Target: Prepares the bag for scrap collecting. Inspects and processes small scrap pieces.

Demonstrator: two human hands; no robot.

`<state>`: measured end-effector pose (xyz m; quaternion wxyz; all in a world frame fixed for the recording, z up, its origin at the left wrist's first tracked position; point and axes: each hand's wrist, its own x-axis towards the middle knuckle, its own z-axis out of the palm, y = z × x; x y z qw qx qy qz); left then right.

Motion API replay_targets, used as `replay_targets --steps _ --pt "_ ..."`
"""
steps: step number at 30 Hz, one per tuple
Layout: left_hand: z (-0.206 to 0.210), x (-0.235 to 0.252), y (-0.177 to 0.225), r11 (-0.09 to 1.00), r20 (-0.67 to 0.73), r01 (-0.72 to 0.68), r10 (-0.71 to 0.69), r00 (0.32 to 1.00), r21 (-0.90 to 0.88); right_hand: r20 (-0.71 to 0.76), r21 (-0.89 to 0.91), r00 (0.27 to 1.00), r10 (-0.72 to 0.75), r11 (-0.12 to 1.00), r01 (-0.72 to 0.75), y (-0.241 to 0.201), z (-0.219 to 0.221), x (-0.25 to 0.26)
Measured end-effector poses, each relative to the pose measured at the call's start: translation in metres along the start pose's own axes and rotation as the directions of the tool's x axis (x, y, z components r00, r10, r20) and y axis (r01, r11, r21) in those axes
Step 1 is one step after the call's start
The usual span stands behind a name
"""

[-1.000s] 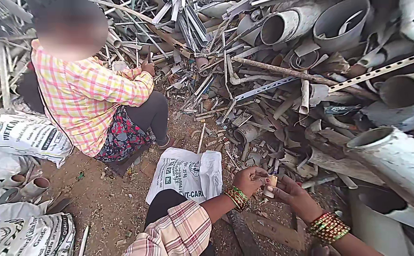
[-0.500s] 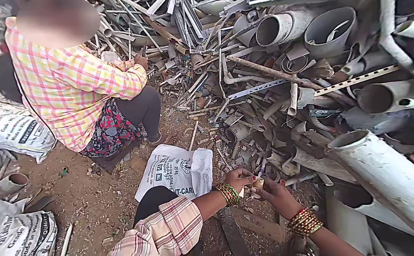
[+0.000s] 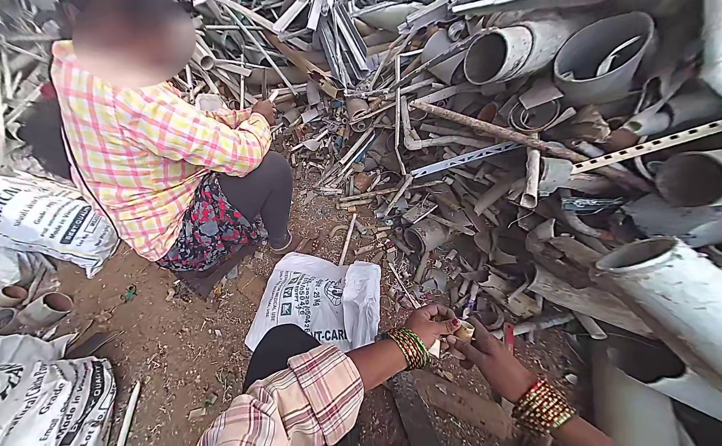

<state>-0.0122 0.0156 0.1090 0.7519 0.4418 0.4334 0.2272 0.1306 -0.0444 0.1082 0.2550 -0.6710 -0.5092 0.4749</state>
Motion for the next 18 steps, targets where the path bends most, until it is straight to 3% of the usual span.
replay_targets --steps 8,18 --pt "0.0029 -0.0053 -0.0002 0.998 -0.009 -0.050 0.051 0.999 0.038 -0.005 -0.002 1.000 -0.003 1.000 0.003 0.0018 0.0014 0.0010" --pt "0.0036 -0.0054 0.0009 1.000 -0.067 -0.016 0.016 0.998 0.001 -0.003 -0.002 1.000 -0.009 1.000 0.009 0.0043 0.0014 0.0030"
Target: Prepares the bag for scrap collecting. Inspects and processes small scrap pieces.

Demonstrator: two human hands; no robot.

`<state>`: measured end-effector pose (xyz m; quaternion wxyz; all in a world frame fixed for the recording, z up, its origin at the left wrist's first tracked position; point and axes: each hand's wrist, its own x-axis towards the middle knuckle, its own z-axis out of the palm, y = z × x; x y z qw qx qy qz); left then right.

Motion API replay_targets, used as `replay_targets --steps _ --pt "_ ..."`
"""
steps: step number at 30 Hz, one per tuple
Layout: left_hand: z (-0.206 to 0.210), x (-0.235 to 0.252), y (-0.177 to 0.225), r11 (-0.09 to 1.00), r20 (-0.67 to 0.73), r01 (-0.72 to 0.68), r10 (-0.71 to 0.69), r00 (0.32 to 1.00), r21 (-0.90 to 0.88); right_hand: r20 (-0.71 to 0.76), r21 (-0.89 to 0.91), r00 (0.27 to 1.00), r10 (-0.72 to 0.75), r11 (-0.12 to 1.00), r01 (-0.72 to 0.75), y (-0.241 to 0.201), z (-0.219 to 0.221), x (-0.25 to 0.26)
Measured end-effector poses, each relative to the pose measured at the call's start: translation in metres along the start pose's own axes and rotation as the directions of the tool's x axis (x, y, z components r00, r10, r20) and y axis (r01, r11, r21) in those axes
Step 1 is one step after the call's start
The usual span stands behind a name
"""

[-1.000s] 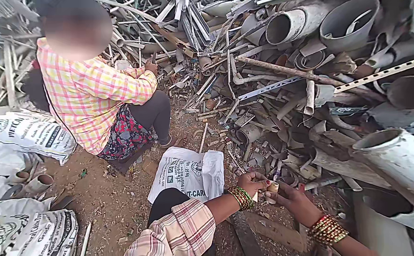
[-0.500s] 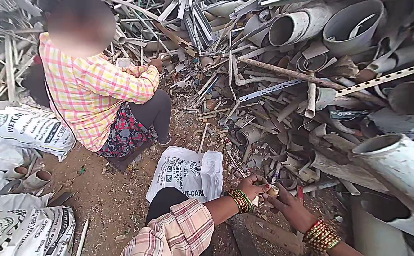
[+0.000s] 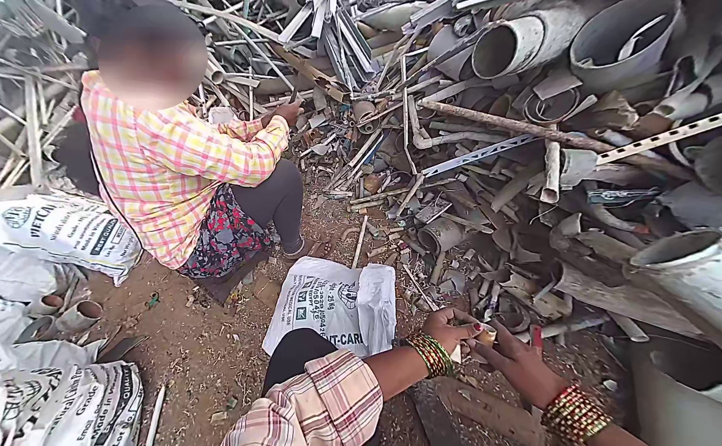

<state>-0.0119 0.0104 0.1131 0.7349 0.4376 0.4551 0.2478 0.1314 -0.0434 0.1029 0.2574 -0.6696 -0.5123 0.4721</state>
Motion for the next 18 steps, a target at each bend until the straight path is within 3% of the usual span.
replay_targets --steps 11,18 --pt "-0.004 0.006 -0.004 1.000 -0.004 0.005 -0.005 1.000 -0.018 0.021 0.065 1.000 0.019 0.998 -0.021 -0.002 0.001 0.001" --pt "-0.006 0.005 0.009 0.963 0.120 -0.112 0.085 0.989 0.246 -0.001 0.167 1.000 -0.016 0.986 0.016 -0.004 -0.002 -0.002"
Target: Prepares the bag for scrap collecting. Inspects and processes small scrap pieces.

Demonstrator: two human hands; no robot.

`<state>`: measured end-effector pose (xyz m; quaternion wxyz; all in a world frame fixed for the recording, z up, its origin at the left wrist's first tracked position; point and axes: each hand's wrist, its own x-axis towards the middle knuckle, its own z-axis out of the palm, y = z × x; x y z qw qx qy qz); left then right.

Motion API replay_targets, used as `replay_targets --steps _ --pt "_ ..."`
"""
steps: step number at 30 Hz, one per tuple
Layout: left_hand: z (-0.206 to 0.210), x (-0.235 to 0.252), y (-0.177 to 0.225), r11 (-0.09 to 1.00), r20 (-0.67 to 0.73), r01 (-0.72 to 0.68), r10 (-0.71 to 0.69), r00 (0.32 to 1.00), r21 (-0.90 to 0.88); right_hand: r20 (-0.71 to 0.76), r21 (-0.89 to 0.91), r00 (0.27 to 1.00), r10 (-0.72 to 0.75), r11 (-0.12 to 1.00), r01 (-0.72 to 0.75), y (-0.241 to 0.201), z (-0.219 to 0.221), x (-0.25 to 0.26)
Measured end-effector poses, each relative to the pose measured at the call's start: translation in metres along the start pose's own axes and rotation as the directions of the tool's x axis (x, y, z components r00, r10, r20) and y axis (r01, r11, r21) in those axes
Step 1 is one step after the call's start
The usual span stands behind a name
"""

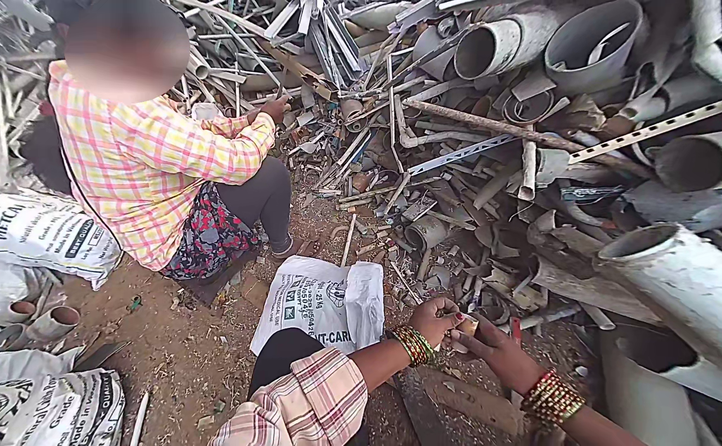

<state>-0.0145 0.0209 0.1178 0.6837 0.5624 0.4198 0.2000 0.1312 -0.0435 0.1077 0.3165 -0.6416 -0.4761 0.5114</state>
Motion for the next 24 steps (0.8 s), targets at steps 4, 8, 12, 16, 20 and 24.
replay_targets --steps 4,8,12,16,20,24 --pt "-0.001 0.000 0.006 0.987 -0.011 -0.050 0.053 0.999 0.155 0.033 0.119 0.999 -0.009 0.993 0.005 -0.004 -0.003 -0.001" --pt "-0.002 -0.001 0.006 0.965 -0.003 -0.079 0.082 0.997 0.252 0.015 0.147 1.000 0.006 0.989 -0.008 -0.004 -0.003 0.001" --pt "0.000 -0.006 0.010 0.939 0.025 -0.113 0.111 0.994 0.325 -0.031 0.145 0.998 0.052 0.988 -0.047 -0.008 -0.003 0.003" --pt "-0.003 -0.004 0.011 0.932 0.029 -0.164 0.163 0.986 0.325 -0.051 0.230 0.998 0.027 0.973 -0.014 -0.012 -0.008 0.004" --pt "-0.003 -0.002 0.006 0.935 -0.024 -0.243 0.258 0.966 0.257 -0.080 0.288 0.997 0.011 0.957 0.013 -0.014 -0.014 0.005" --pt "-0.005 0.001 0.000 0.954 -0.124 -0.252 0.274 0.954 0.164 -0.086 0.359 0.996 0.023 0.933 0.010 -0.018 -0.022 0.004"
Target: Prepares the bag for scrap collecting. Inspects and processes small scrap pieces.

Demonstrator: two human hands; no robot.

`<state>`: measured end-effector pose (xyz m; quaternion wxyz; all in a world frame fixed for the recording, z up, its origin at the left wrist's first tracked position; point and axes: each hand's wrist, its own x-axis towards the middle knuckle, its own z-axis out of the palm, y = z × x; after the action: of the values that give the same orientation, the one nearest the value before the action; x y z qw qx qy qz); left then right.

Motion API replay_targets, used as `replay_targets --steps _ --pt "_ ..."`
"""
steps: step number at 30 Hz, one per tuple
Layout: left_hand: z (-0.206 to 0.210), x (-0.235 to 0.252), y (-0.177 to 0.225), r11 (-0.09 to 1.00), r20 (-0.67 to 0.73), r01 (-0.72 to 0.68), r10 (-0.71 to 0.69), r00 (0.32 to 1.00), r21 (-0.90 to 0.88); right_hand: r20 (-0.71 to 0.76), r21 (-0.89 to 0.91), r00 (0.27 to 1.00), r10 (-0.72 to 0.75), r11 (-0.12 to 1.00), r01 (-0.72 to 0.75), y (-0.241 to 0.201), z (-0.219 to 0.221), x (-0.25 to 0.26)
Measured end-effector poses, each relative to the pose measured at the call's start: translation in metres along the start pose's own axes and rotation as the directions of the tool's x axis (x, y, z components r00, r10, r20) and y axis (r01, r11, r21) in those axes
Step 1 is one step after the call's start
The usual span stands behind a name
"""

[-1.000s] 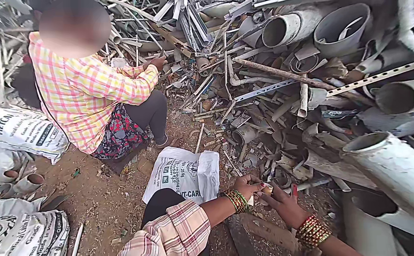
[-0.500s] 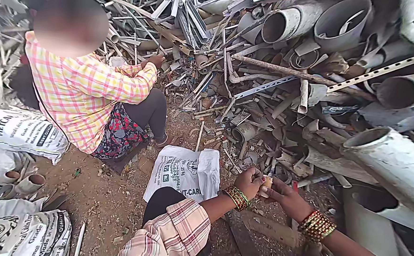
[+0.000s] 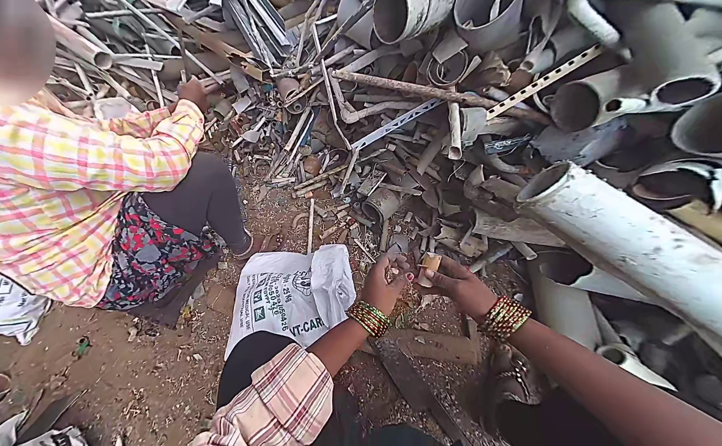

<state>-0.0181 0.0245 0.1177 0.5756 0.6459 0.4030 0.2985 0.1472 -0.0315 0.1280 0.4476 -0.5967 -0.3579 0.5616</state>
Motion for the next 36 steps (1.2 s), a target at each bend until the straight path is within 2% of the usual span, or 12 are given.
replay_targets --steps 3,8,13,18,24,29,36 --pt "-0.003 0.001 0.001 1.000 0.004 0.028 -0.028 1.000 -0.012 0.026 0.023 1.000 0.001 1.000 -0.001 0.000 -0.001 0.001" --pt "0.001 0.002 -0.005 0.997 -0.003 -0.063 0.063 0.998 0.047 0.092 -0.016 0.996 0.020 1.000 -0.018 0.000 0.003 -0.002" --pt "0.000 0.003 -0.003 0.996 0.005 -0.062 0.062 0.998 0.064 0.186 -0.019 0.983 -0.010 1.000 0.013 0.002 0.002 -0.004" --pt "0.000 0.003 -0.005 0.994 0.037 -0.058 0.055 0.998 0.087 0.177 -0.029 0.984 0.023 0.999 -0.018 0.000 0.002 -0.002" --pt "0.000 0.002 0.001 0.995 0.097 -0.020 0.011 0.995 0.097 0.132 -0.078 0.991 -0.015 0.997 0.026 -0.003 -0.003 0.003" --pt "-0.002 0.002 0.004 0.997 0.115 0.001 -0.010 0.993 0.082 0.111 0.055 0.993 0.026 0.998 -0.032 0.000 -0.003 0.005" --pt "-0.001 0.002 -0.003 0.994 0.121 -0.030 0.017 0.993 0.103 0.053 0.116 0.998 0.035 0.992 -0.041 0.000 0.000 0.008"
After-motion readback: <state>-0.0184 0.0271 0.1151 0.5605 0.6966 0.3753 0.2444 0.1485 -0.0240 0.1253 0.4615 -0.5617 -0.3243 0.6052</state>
